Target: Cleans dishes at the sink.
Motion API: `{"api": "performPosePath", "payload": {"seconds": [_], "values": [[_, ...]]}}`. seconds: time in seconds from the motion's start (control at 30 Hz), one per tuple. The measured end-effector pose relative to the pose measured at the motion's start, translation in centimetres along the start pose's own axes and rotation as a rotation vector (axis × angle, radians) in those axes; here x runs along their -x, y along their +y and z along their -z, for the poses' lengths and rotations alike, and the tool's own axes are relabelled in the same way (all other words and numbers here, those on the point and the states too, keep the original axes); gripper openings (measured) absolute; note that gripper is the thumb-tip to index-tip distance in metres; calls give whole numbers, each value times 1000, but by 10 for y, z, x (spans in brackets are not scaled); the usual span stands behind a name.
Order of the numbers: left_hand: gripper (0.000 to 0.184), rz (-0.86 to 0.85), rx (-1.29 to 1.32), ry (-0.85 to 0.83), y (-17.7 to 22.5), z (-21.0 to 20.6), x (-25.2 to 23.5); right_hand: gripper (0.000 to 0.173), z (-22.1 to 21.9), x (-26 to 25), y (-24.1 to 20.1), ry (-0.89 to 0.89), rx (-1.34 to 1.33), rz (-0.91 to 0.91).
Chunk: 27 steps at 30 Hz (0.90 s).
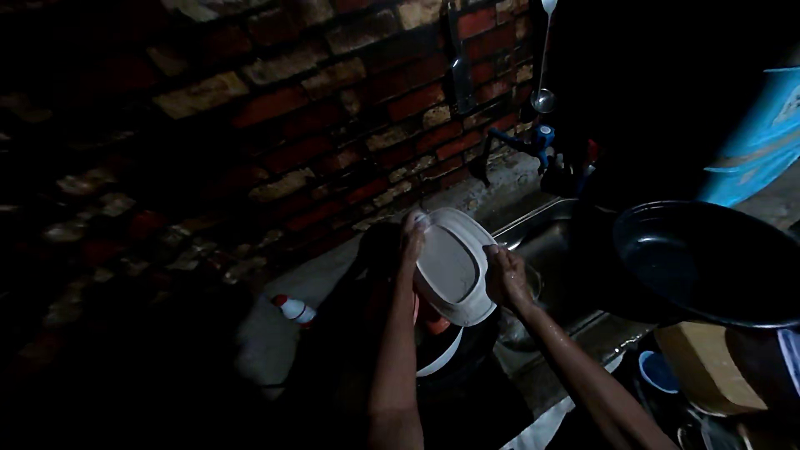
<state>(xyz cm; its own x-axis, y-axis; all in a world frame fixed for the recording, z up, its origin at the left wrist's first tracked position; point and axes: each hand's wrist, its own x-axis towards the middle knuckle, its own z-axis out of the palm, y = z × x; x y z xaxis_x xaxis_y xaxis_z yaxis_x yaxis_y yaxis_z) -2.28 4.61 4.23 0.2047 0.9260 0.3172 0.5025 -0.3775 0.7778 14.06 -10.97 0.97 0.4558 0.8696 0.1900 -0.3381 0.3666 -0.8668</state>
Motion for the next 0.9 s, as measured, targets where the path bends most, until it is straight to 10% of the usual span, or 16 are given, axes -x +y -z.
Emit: {"api": "performPosePath", "payload": {"seconds": [0.13,0.27,0.37,0.63,0.9], "values": [[38,62,294,108,13,10,-1,12,13,-11,-16,-145,-28,-22],[34,-299,163,-101,58,6,-15,17,12,-32,-34,-342,-4,-31],[29,-451,60,-264,78,-5,-18,17,4,-44,-36,-190,-54,12],[50,-15,-16,-155,24,-19,84,31,22,-65,-24,518,62,-214],[45,-182,-448,-468,87,-58,70,30,-7,-59,13,453,-60,-301]]}}
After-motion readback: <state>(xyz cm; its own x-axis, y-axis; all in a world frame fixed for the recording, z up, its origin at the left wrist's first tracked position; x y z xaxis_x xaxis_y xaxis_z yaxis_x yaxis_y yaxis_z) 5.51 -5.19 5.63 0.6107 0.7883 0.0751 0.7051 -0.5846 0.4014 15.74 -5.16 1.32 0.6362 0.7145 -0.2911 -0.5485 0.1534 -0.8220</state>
